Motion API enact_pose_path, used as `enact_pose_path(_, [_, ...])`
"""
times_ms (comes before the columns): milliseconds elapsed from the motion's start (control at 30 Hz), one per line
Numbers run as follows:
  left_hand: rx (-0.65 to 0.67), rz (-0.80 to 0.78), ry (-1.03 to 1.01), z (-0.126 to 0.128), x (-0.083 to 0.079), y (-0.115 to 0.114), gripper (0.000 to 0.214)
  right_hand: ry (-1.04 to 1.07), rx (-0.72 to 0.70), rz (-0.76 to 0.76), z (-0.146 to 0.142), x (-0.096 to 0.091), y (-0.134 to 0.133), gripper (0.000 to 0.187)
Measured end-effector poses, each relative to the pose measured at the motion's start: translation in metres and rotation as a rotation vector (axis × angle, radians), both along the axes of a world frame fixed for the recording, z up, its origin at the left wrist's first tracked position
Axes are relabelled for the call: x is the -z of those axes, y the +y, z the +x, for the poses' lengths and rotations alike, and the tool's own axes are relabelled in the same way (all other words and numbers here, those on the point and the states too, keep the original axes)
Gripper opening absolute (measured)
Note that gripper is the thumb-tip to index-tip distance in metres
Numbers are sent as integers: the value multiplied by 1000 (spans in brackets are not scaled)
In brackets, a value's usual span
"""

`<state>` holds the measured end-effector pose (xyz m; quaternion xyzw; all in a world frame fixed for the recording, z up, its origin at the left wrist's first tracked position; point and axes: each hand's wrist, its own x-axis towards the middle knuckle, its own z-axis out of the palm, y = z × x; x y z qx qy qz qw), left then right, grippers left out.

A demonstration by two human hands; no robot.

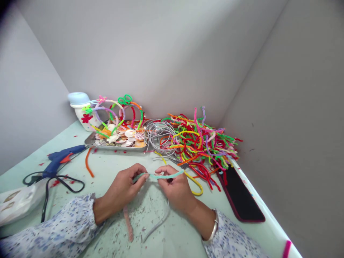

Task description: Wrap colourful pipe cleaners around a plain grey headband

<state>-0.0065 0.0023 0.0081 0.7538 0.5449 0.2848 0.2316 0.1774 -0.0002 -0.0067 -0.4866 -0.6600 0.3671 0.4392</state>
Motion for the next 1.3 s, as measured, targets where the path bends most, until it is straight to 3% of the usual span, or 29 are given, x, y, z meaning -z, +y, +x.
enact_pose_path(533, [-38, 64, 57, 1, 5, 0, 11, 44, -94, -9, 3, -2, -2, 18])
enact_pose_path(767, [-7, 66, -110, 2, 2, -2, 11, 356, -194, -264, 3, -3, 2, 31])
enact_pose_path(933, [76, 61, -191, 4, 1, -6, 7, 372, -276, -371, 4, -3, 7, 28])
enact_pose_path(1133, [89, -22, -280, 5, 4, -1, 9, 260, -350, -215, -1, -7, 1, 26])
enact_pose_path(1300, [166, -100, -308, 3, 1, 0, 11, 114, -181, -123, -2, -9, -1, 15])
